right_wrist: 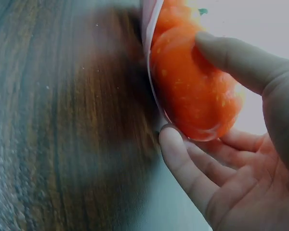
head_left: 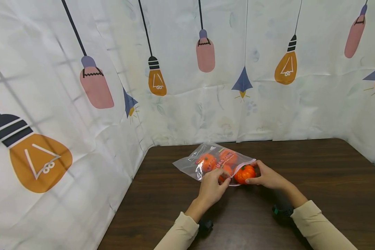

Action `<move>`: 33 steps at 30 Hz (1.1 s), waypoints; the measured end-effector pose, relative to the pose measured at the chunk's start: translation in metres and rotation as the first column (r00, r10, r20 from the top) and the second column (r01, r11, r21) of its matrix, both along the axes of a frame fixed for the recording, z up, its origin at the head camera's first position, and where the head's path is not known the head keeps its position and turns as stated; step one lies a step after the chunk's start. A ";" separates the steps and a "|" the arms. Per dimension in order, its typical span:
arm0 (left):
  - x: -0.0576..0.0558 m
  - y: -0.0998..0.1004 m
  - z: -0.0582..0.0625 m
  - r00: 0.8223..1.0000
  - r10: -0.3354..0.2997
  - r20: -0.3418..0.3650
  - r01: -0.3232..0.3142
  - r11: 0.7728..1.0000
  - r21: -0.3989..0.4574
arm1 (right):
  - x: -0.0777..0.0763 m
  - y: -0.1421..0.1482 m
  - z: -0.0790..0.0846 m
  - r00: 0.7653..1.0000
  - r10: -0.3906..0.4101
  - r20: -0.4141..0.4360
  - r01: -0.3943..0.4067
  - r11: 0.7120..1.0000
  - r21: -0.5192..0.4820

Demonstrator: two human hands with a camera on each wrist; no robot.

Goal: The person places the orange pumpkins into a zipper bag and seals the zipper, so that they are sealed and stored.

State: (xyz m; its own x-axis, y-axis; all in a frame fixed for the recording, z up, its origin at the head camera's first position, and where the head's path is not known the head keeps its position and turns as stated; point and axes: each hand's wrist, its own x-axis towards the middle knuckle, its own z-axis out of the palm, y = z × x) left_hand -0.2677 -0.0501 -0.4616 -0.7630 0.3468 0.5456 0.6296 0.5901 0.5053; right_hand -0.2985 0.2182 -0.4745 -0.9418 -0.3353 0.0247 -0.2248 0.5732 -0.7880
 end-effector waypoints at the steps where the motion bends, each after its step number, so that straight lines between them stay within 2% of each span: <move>1: 0.000 0.000 0.000 1.000 0.000 0.003 0.000 1.000 0.001 | 0.000 -0.001 0.000 1.000 -0.007 0.003 0.007 1.000 -0.009; 5: 0.000 0.000 0.000 1.000 0.002 0.001 -0.002 1.000 -0.003 | 0.000 -0.003 -0.001 0.999 -0.026 -0.043 0.026 1.000 -0.013; 10: 0.001 0.001 -0.001 1.000 0.006 -0.011 -0.006 1.000 -0.011 | 0.000 -0.006 0.000 0.990 -0.064 -0.127 0.071 0.996 0.046; 17: 0.001 0.000 -0.001 1.000 0.002 -0.015 -0.003 1.000 -0.006 | 0.002 -0.009 0.004 0.991 -0.101 -0.082 0.104 0.994 0.036; 29: 0.002 0.000 0.000 1.000 -0.004 -0.008 0.004 1.000 -0.004 | 0.003 -0.012 0.001 0.987 -0.136 -0.080 0.136 0.991 -0.002; 33: 0.002 0.000 0.001 1.000 -0.005 0.001 0.005 1.000 -0.005 | 0.002 -0.014 -0.001 0.987 -0.147 -0.059 0.145 0.989 -0.041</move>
